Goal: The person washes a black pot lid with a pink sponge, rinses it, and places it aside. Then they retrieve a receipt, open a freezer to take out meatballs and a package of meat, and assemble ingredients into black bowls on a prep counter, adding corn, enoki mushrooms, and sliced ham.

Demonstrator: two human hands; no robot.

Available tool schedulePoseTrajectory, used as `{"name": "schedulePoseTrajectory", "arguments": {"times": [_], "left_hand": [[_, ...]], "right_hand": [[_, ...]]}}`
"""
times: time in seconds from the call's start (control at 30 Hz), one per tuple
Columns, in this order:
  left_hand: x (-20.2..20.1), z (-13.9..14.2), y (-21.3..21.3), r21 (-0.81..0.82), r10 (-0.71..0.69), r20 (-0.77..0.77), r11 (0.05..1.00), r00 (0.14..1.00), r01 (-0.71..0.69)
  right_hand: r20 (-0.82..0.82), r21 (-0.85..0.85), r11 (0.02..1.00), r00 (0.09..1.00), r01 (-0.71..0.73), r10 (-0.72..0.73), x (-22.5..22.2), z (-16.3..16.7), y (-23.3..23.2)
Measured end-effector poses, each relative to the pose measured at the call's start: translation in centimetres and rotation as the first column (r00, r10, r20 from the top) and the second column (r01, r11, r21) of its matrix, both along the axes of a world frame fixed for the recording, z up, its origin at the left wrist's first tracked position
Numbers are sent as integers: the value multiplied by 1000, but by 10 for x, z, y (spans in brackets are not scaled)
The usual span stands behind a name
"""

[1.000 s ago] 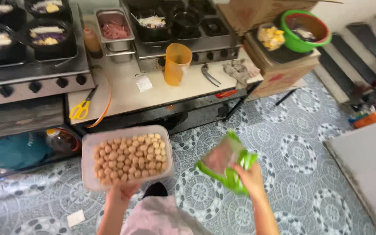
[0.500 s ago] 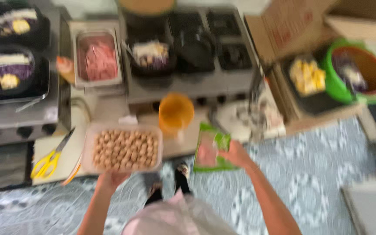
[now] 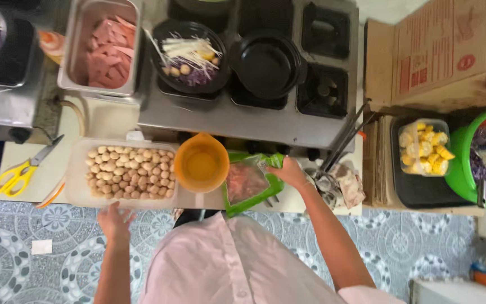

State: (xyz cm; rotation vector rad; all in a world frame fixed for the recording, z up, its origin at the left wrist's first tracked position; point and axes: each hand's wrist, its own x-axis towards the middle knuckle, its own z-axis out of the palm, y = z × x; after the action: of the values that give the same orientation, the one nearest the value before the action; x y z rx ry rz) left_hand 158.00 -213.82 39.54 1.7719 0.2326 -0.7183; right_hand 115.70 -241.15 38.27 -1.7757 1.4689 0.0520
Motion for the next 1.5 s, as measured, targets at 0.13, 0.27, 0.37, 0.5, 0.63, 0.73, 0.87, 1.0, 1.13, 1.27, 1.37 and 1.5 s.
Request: {"name": "schedulePoseTrajectory", "arguments": {"times": [0.13, 0.27, 0.37, 0.5, 0.63, 0.73, 0.87, 1.0, 1.13, 1.27, 1.37, 1.5], "left_hand": [[-34, 16, -10, 131, -119, 665, 990, 737, 42], [-73, 66, -54, 138, -304, 862, 911, 405, 389], [-105, 108, -95, 32, -289, 915, 751, 283, 660], [-141, 147, -124, 95, -259, 966, 419, 19, 903], [-183, 157, -133, 91, -310, 951, 234, -14, 968], [-220, 150, -141, 92, -345, 938, 147, -36, 985], [-285, 130, -167, 110, -352, 933, 58, -82, 992], [-371, 121, -184, 78, -400, 915, 52, -51, 996], [-448, 126, -197, 80, -438, 897, 22, -62, 997], [-487, 136, -197, 114, -515, 847, -69, -133, 991], [-497, 140, -201, 157, -513, 839, -89, -180, 984], [-502, 143, -208, 143, -544, 827, -44, -143, 989]], "right_hand": [[507, 86, 985, 845, 147, -170, -4, -7, 9], [372, 254, 918, 845, 306, -384, -5, -6, 23], [359, 50, 941, 873, 335, -330, -3, -3, 36], [377, -192, 902, 877, 388, -297, -15, 12, 65], [448, -23, 792, 714, 610, -538, -69, 29, 92], [776, 63, 677, 391, 733, -496, -135, 32, 94], [803, 362, 224, -180, 905, -569, -260, 32, 80], [798, -85, 3, 70, 996, -599, -379, 50, 40], [446, -644, 185, 560, 743, -698, -439, 62, 2], [-58, -811, 536, 881, 233, -470, -472, 60, -37], [-296, -599, 736, 767, 315, -569, -518, 63, -50], [-313, -755, 607, 678, 248, -665, -560, 68, -59]]}}
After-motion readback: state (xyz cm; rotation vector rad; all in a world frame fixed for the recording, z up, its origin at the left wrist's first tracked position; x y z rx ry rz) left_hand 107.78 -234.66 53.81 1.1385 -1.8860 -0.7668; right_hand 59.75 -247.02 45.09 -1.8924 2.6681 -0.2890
